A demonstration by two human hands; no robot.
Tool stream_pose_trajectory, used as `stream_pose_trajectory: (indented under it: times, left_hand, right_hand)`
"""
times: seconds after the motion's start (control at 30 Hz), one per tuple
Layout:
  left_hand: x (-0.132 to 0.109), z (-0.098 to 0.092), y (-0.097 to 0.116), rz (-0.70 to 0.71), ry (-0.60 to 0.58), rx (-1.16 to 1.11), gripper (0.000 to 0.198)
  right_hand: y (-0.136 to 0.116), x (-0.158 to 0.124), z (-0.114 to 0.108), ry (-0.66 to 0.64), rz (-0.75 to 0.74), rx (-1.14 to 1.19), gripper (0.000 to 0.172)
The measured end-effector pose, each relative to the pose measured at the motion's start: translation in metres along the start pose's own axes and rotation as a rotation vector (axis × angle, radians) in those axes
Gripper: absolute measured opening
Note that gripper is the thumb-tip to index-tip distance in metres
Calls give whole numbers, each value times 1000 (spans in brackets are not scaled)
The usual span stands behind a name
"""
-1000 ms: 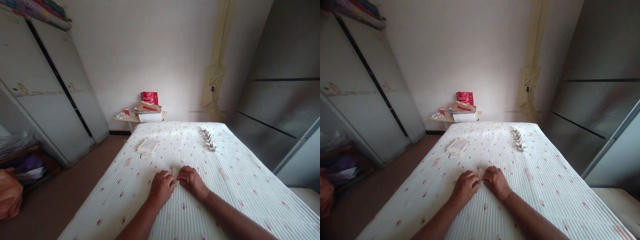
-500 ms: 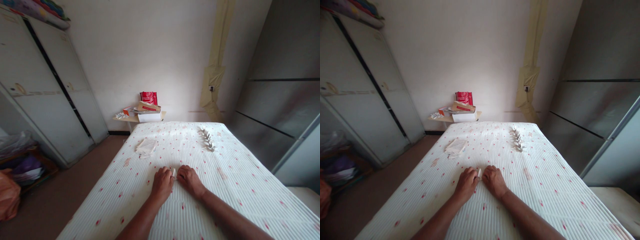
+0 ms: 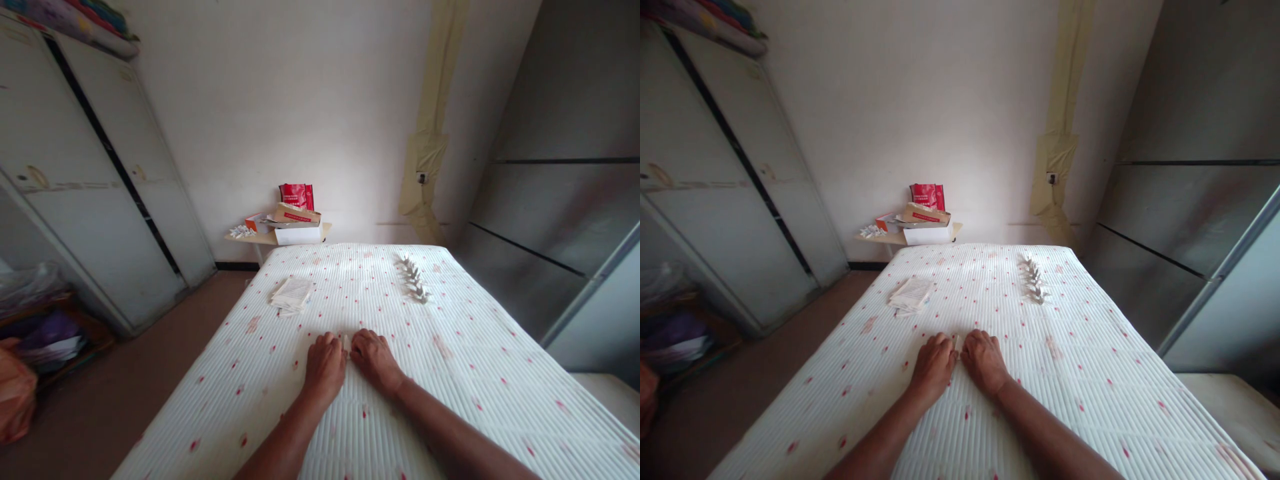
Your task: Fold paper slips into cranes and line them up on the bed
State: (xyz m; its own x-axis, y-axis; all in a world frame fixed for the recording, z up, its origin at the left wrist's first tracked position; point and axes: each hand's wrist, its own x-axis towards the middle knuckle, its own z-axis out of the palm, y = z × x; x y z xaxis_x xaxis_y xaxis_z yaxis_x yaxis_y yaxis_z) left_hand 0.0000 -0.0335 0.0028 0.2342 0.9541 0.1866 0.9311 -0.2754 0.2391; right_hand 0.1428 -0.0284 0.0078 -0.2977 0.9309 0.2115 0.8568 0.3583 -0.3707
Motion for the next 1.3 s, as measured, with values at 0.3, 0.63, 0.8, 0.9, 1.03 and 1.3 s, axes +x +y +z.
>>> stream_pose_trajectory:
  times: [0.3,0.63,0.8,0.9,1.03,1.3]
  left_hand:
    - [-1,-2,0,-43,9,-77,2]
    - [3,-9,9,-91,-72,13,15]
    - [6,-10,7,-110,-63,-25,11]
    - [8,-7,3,-117,-25,-68,6]
    - [7,-1,-4,-80,57,-179,4]
    - [6,4,-6,-99,69,-289,15]
  right_hand:
    - [-5,3,3,-34,34,-105,15]
    - [-5,3,3,6,64,-42,11]
    - [0,4,3,25,88,60,8]
    - [3,7,6,25,105,102,8]
    - [7,9,11,68,130,168,9]
    - [11,9,16,123,120,229,10]
